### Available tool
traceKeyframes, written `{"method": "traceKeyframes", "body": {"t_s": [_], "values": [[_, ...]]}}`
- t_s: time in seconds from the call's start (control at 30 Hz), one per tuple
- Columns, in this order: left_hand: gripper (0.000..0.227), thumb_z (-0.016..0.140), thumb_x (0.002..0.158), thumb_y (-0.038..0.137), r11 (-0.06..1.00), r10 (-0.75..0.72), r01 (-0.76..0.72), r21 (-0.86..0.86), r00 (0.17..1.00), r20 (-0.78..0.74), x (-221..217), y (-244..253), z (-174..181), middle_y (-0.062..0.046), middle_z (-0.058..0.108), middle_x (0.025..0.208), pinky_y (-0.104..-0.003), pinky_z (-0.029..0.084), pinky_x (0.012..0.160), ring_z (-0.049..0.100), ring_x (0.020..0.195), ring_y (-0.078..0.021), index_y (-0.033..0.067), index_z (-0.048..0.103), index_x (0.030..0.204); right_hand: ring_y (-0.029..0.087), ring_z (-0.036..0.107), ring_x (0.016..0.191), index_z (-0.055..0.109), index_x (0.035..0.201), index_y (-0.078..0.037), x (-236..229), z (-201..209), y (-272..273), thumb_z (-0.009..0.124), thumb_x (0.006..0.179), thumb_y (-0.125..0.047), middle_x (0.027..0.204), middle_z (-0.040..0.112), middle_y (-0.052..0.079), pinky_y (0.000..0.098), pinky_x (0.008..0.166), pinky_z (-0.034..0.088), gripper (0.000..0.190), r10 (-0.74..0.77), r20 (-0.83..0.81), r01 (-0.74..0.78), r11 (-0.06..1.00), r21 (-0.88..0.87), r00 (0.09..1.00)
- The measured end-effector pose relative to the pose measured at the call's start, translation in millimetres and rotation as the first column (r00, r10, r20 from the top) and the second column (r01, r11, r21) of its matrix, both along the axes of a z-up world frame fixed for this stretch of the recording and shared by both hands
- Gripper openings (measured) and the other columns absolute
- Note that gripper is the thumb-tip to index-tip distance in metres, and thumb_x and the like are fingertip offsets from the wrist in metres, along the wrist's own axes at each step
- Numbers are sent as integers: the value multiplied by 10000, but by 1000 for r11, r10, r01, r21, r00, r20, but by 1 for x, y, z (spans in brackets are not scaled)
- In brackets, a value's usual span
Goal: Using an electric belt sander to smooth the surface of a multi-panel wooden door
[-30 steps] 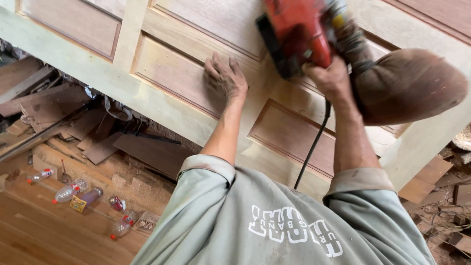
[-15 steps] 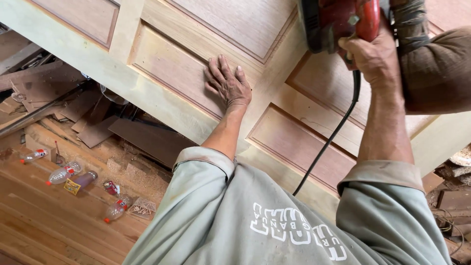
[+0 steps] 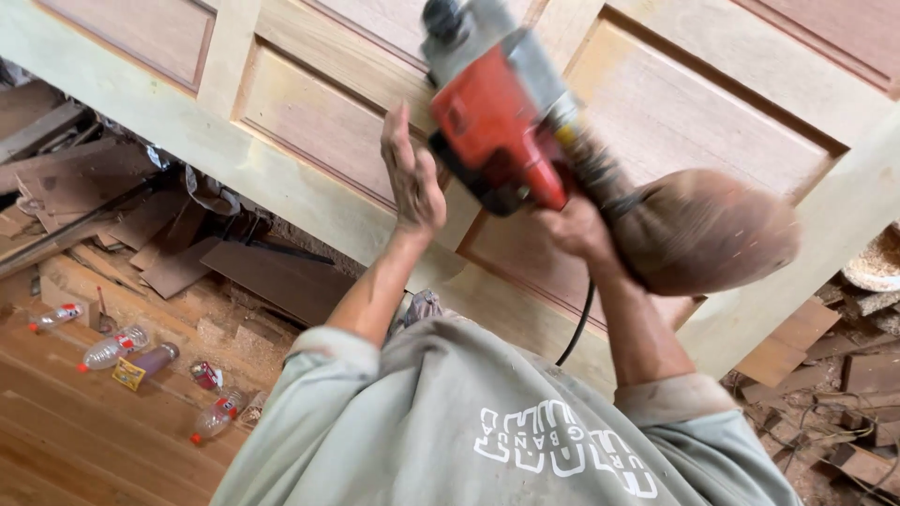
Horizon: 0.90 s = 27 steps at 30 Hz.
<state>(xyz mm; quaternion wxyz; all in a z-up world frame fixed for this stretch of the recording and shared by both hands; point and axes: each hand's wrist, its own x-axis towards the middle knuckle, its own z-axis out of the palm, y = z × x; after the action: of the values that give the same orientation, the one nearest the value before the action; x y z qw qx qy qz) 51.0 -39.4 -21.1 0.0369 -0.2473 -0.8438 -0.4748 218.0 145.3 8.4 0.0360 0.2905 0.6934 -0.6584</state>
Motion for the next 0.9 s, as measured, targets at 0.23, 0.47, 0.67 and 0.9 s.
{"method": "traceKeyframes", "body": {"t_s": [0.23, 0.47, 0.67, 0.9], "values": [[642, 366, 1086, 414, 992, -61, 51, -114, 994, -87, 50, -24, 26, -247, 327, 1569, -509, 245, 1251, 331, 1497, -402, -34, 374, 1546, 273, 683, 1088, 582, 1414, -235, 50, -40, -82, 789, 802, -243, 1178, 663, 120, 370, 981, 502, 647, 68, 148, -65, 998, -25, 987], [601, 355, 1105, 394, 992, -116, 113, -49, 991, -72, 14, 18, 13, -214, 331, 1579, -498, 229, 1269, 306, 1523, -367, 10, 378, 1566, 357, 612, 1091, 563, 1390, -67, 10, -22, -35, 748, 779, -127, 1179, 623, 239, 488, 992, 470, 641, -41, 69, 44, 998, -38, 997], [580, 284, 1113, 393, 996, 80, -79, 31, 996, -31, -17, 67, -51, -188, 374, 1567, -470, 278, 1261, 362, 1499, -347, 66, 385, 1580, 316, 624, 1007, 598, 1333, -77, -22, -35, 30, 730, 795, -132, 1087, 640, 183, 457, 917, 484, 556, -128, 81, 122, 989, 84, 988], [632, 527, 1009, 496, 718, 300, -369, -590, 929, -217, 11, 83, -100, -138, 327, 1568, -627, 257, 1109, 248, 1491, -436, 177, 403, 1541, 208, 643, 769, 683, 1117, -131, -83, -35, 119, 790, 794, -177, 837, 633, 78, 338, 695, 513, 343, -254, 68, 243, 960, 142, 965]]}}
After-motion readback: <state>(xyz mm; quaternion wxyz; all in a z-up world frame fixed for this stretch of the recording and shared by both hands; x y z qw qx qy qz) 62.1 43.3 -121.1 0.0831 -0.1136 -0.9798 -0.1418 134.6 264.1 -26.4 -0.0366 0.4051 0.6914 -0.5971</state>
